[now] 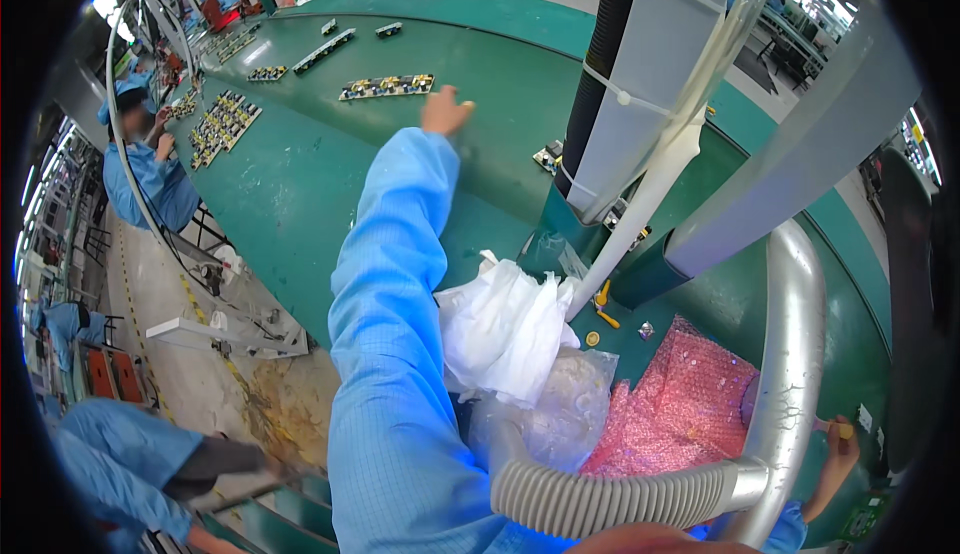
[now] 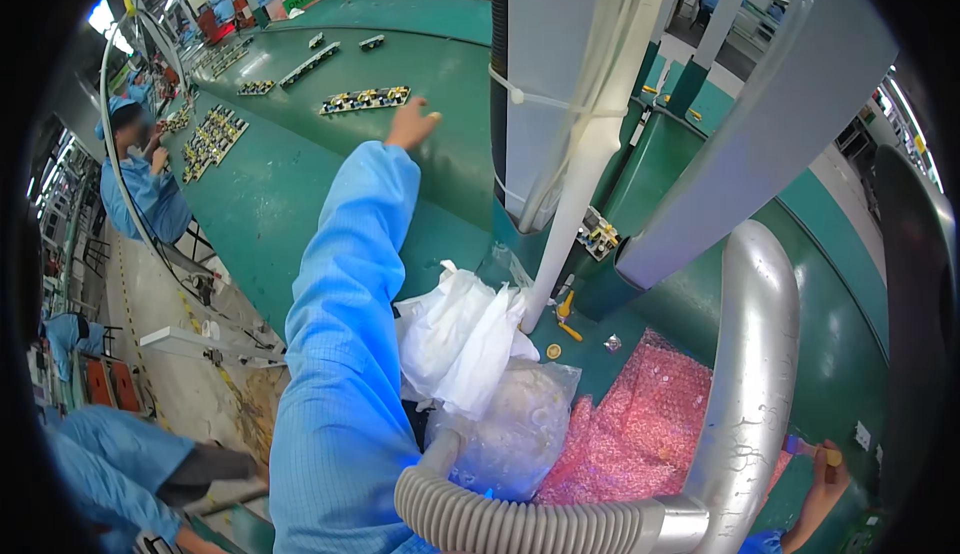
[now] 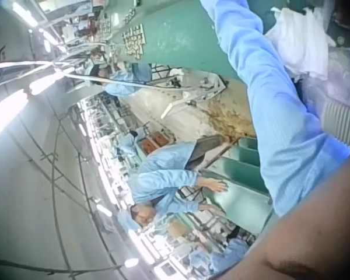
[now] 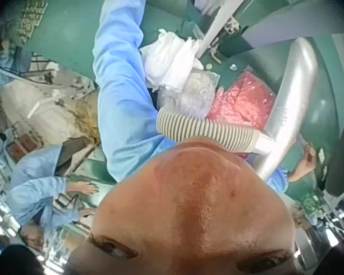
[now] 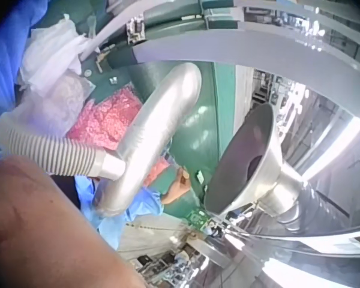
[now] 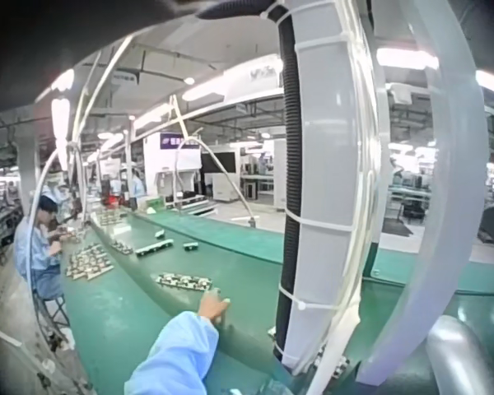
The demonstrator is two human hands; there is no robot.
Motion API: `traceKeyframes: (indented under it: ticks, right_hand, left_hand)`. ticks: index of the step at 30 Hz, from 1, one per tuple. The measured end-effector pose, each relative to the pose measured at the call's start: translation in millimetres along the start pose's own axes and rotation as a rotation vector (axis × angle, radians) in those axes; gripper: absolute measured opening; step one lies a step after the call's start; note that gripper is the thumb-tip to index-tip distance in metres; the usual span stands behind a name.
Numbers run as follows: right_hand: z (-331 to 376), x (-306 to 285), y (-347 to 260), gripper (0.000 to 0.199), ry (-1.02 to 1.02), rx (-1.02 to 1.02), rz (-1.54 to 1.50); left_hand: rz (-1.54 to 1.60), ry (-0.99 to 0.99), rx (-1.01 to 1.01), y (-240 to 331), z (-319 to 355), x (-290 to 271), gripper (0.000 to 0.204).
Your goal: Applying a liquid coating to specific components on printed circuit boards using a small brush.
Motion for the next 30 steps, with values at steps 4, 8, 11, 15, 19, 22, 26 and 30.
traceKeyframes:
  ticks: [4,8,11,15,19,22,26,30]
  right_hand:
    - [-3,-4,0,0.029,-0.033,0.027,-0.026]
    - [-3,-27,6,0.033,0.029,0.037,-0.028]
    - [-2,-35,21,0.033,0.067,0.016,-0.017]
    - [6,-40,20,0.034,0.049,0.059,0.06]
    - [16,-40,19,0.035,0.04,0.065,0.035]
    - [20,-41,22,0.036,0.048,0.084,0.043]
    - [10,-41,38,0.035,-0.002,0.064,0.01]
    - [19,-51,46,0.035,0.03,0.071,-0.019]
  left_hand:
    - [-0.261,0.049,-0.145,-68,-37,3,0.076]
    - [-0.257,-0.086,-0.463,-78,-38,27,0.079]
    - [-0.268,-0.064,-0.523,-69,-41,31,0.078]
    - [-0.272,-0.043,-0.529,-71,-44,27,0.073]
    - [-0.222,-0.125,-0.53,-66,-46,29,0.075]
    - [-0.205,-0.151,-0.527,-53,-42,33,0.075]
    - [-0.209,-0.263,-0.302,-33,-28,38,0.065]
    - [0.506,-0.715,0.157,60,64,55,0.048]
Point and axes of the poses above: each hand's wrist, its own z-axis away from the middle knuckle, its own x-axis out of the palm, y = z × x, the point moved 6 cm from there along -z, towards the middle knuckle, and after that the axes turned 8 degrees about -z, right-handed, at the moved point
